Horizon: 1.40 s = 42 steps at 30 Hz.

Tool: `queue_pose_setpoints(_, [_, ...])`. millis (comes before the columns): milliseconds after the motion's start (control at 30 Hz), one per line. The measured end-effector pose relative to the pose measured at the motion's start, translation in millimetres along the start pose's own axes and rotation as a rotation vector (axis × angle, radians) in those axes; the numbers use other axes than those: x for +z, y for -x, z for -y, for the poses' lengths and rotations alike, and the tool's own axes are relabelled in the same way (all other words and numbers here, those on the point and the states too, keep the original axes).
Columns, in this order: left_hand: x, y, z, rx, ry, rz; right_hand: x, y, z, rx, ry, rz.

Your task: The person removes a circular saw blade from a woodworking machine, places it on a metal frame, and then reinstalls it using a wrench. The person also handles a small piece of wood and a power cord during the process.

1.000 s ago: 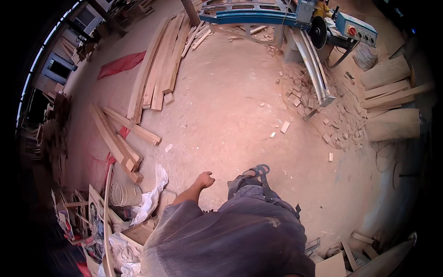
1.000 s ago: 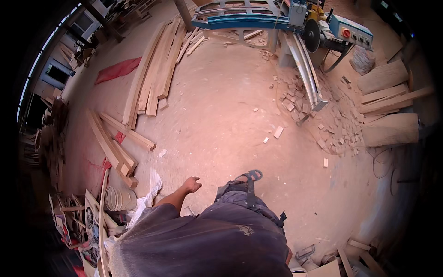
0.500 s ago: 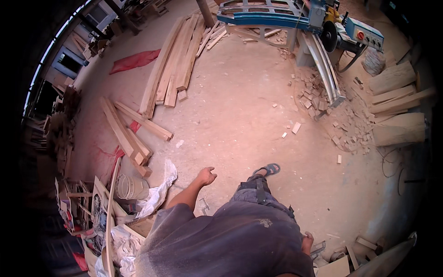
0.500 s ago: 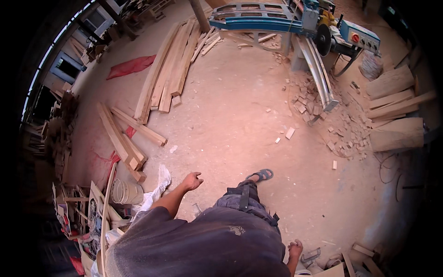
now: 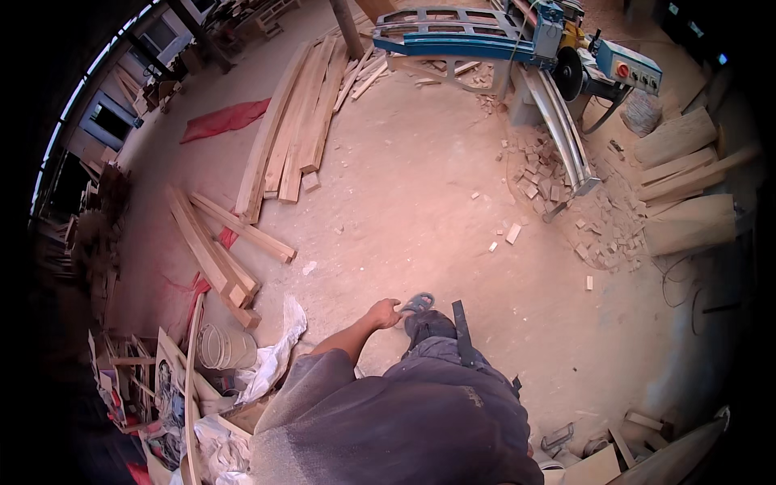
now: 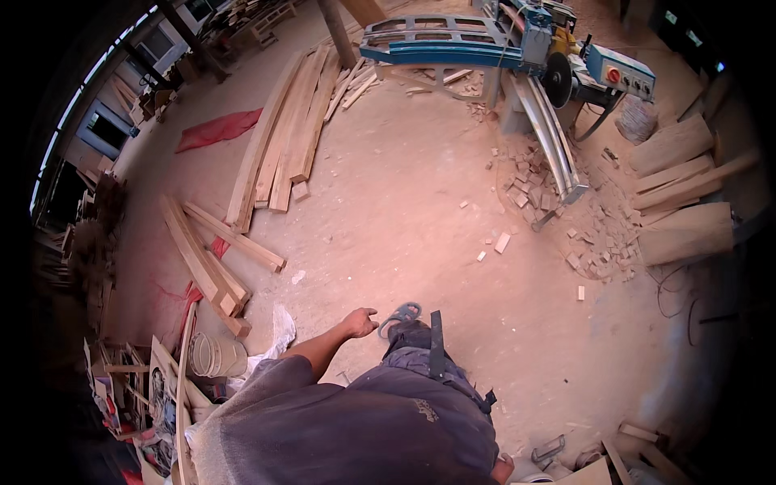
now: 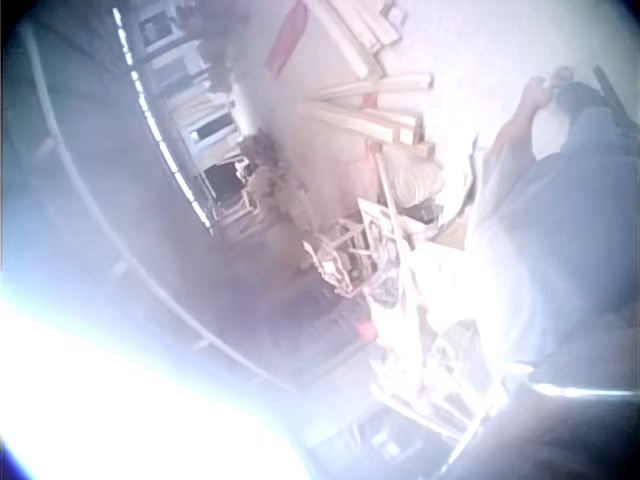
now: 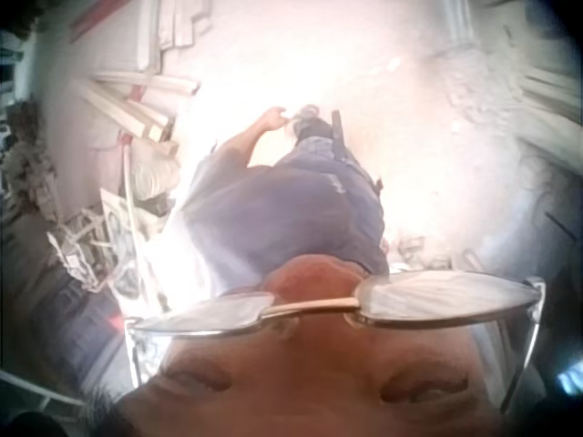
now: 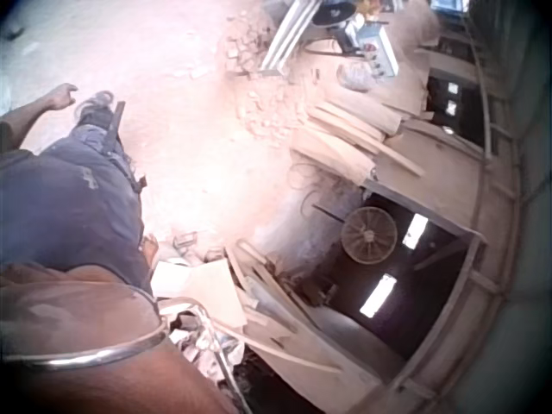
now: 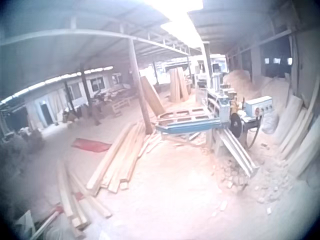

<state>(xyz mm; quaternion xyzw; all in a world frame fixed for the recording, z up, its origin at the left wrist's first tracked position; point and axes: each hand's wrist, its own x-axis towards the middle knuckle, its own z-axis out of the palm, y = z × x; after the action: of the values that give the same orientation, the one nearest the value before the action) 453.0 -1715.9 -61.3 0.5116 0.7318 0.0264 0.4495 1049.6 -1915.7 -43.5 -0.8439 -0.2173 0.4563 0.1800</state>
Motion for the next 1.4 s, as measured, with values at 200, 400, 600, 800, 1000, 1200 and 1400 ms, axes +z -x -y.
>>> queue_pose_setpoints(200, [-69,-64,-86,0.220,0.226,0.032,59,24,17,0.031,0.009,0.037])
queue_pose_setpoints(400, [-67,-88,-44,0.346,-0.079,0.532,135,51,51,-0.001,-0.038,0.067])
queue_pose_setpoints(600, [-42,-91,40,0.336,0.194,0.811,184,57,85,-0.116,-0.126,0.105])
queue_pose_setpoints(800, [-72,-73,106,0.129,0.433,0.736,203,60,147,-0.170,0.091,0.070])
queue_pose_setpoints(1000, [-53,-65,119,0.471,0.119,0.365,216,75,151,-0.174,0.140,0.057])
queue_pose_setpoints(1200, [-97,-45,58,0.137,0.585,0.831,214,110,75,-0.121,-0.009,-0.020])
queue_pose_setpoints(1400, [-34,-49,110,0.617,-0.302,0.524,231,163,-28,-0.070,-0.231,-0.121])
